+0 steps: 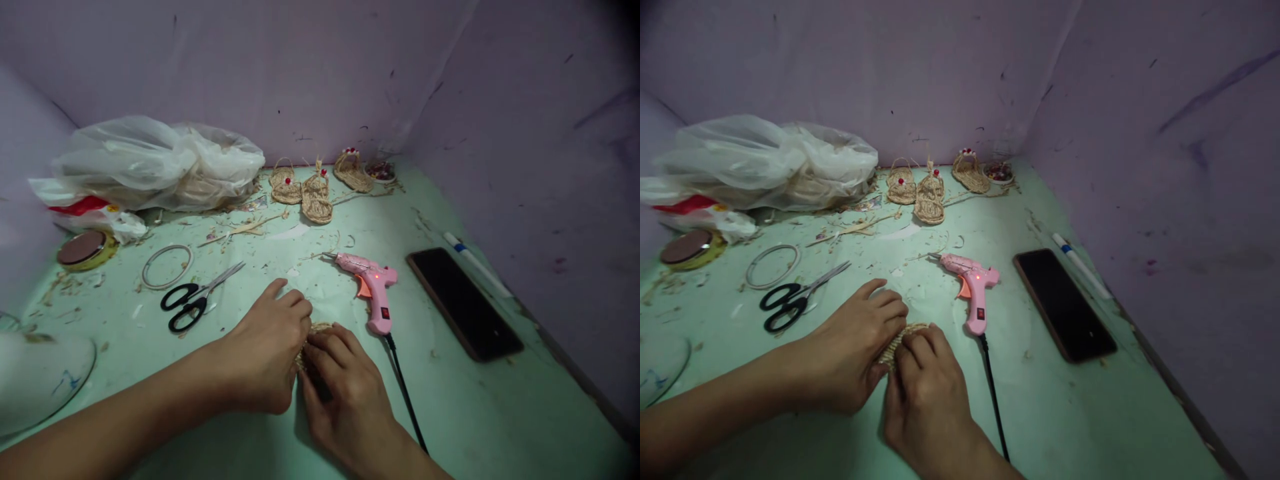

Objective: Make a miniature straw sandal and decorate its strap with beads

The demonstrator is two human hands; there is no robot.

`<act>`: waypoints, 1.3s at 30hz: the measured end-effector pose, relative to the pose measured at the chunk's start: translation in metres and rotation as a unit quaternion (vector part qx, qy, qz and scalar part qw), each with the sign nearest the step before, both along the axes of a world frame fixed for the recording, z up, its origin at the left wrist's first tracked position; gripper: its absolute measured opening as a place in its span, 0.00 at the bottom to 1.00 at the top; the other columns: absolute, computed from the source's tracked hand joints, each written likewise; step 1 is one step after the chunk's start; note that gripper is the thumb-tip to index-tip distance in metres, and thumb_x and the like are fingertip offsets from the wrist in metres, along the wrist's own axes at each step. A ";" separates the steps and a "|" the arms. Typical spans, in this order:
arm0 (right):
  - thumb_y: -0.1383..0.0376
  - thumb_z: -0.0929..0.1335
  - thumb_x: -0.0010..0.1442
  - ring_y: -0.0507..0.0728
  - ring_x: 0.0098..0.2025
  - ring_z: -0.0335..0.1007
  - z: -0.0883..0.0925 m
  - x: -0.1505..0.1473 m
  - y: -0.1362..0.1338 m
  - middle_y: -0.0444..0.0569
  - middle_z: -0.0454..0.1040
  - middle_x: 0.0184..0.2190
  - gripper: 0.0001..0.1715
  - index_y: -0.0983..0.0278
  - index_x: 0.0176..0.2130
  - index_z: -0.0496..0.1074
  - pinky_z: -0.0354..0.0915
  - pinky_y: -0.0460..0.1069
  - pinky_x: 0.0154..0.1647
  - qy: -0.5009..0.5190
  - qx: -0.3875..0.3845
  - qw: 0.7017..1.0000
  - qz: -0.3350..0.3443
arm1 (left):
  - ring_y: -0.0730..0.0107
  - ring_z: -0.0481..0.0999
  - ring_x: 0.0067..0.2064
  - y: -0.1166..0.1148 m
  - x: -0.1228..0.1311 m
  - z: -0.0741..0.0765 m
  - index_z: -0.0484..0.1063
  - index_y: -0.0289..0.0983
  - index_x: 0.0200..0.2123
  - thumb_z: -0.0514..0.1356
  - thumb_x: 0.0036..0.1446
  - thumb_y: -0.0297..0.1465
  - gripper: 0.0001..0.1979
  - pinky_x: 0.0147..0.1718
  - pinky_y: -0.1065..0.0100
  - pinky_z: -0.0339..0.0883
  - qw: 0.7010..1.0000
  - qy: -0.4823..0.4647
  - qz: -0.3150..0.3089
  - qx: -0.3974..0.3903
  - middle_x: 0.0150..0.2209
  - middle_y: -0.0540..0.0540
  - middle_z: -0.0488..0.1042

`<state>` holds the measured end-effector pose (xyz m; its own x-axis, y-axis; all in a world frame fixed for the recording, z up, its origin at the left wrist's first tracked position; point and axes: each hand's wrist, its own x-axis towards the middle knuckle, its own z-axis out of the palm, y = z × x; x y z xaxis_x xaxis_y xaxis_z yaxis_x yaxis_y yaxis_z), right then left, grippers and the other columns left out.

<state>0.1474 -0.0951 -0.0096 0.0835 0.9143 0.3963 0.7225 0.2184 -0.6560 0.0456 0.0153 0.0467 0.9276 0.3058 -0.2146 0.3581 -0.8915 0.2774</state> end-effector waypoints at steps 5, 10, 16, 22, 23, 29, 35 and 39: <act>0.75 0.64 0.49 0.61 0.38 0.69 -0.001 0.000 0.003 0.53 0.74 0.29 0.12 0.67 0.33 0.74 0.68 0.59 0.47 -0.002 0.015 1.000 -0.016 | 0.56 0.67 0.42 0.000 0.002 0.000 0.72 0.36 0.35 0.59 0.41 0.30 0.14 0.57 0.47 0.45 1.000 0.009 -0.015 -0.011 0.34 0.43 0.72; 0.76 0.64 0.48 0.61 0.37 0.70 0.001 0.000 0.005 0.56 0.75 0.29 0.12 0.69 0.32 0.75 0.67 0.60 0.48 -0.005 0.023 1.000 -0.017 | 0.56 0.67 0.43 0.000 0.001 -0.002 0.73 0.36 0.34 0.59 0.42 0.31 0.12 0.57 0.48 0.44 1.000 0.001 -0.030 0.000 0.34 0.44 0.72; 0.77 0.63 0.48 0.61 0.37 0.68 0.000 0.000 0.006 0.56 0.74 0.29 0.14 0.69 0.33 0.75 0.68 0.60 0.47 0.007 0.030 0.999 -0.017 | 0.57 0.67 0.41 -0.001 0.002 -0.007 0.73 0.37 0.32 0.58 0.44 0.32 0.09 0.56 0.46 0.44 0.999 -0.010 -0.034 0.014 0.32 0.44 0.72; 0.76 0.62 0.50 0.62 0.38 0.65 -0.002 0.003 0.004 0.57 0.72 0.31 0.11 0.68 0.31 0.72 0.68 0.59 0.41 0.017 -0.008 1.000 -0.003 | 0.53 0.67 0.43 -0.009 0.007 -0.005 0.73 0.35 0.34 0.59 0.42 0.33 0.13 0.58 0.45 0.40 0.999 0.020 -0.022 0.033 0.34 0.42 0.73; 0.75 0.62 0.50 0.62 0.37 0.65 -0.003 0.003 0.003 0.57 0.72 0.31 0.10 0.67 0.32 0.71 0.68 0.59 0.40 0.011 -0.022 1.000 0.001 | 0.50 0.66 0.46 -0.011 0.005 -0.003 0.73 0.34 0.37 0.59 0.42 0.33 0.16 0.58 0.44 0.40 0.999 0.023 -0.014 0.041 0.37 0.40 0.73; 0.61 0.69 0.51 0.65 0.40 0.63 -0.006 0.008 -0.001 0.58 0.69 0.38 0.17 0.67 0.40 0.66 0.65 0.63 0.39 -0.047 -0.058 0.997 -0.024 | 0.46 0.58 0.59 -0.036 -0.033 0.004 0.64 0.36 0.53 0.59 0.46 0.33 0.28 0.56 0.43 0.47 0.948 -0.172 0.205 0.169 0.58 0.35 0.62; 0.55 0.65 0.55 0.69 0.49 0.63 -0.003 0.020 0.005 0.64 0.68 0.47 0.31 0.74 0.52 0.61 0.63 0.62 0.46 -0.043 -0.075 0.991 -0.105 | 0.68 0.71 0.20 -0.058 -0.053 -0.019 0.72 0.34 0.29 0.55 0.49 0.38 0.12 0.19 0.69 0.63 0.775 -0.168 0.564 -0.229 0.20 0.48 0.72; 0.66 0.63 0.56 0.68 0.42 0.68 0.003 0.020 0.008 0.59 0.74 0.38 0.21 0.70 0.49 0.67 0.63 0.62 0.41 -0.052 -0.191 0.977 -0.078 | 0.74 0.61 0.12 -0.053 -0.038 -0.036 0.68 0.35 0.22 0.57 0.46 0.35 0.09 0.12 0.73 0.52 0.725 -0.172 0.571 -0.345 0.12 0.54 0.63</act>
<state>0.1672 -0.0873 -0.0065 0.2120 0.9763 0.0423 0.7940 -0.1468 -0.5899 0.0081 -0.0374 0.0106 0.1891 0.8458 -0.4989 0.5571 0.3259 0.7638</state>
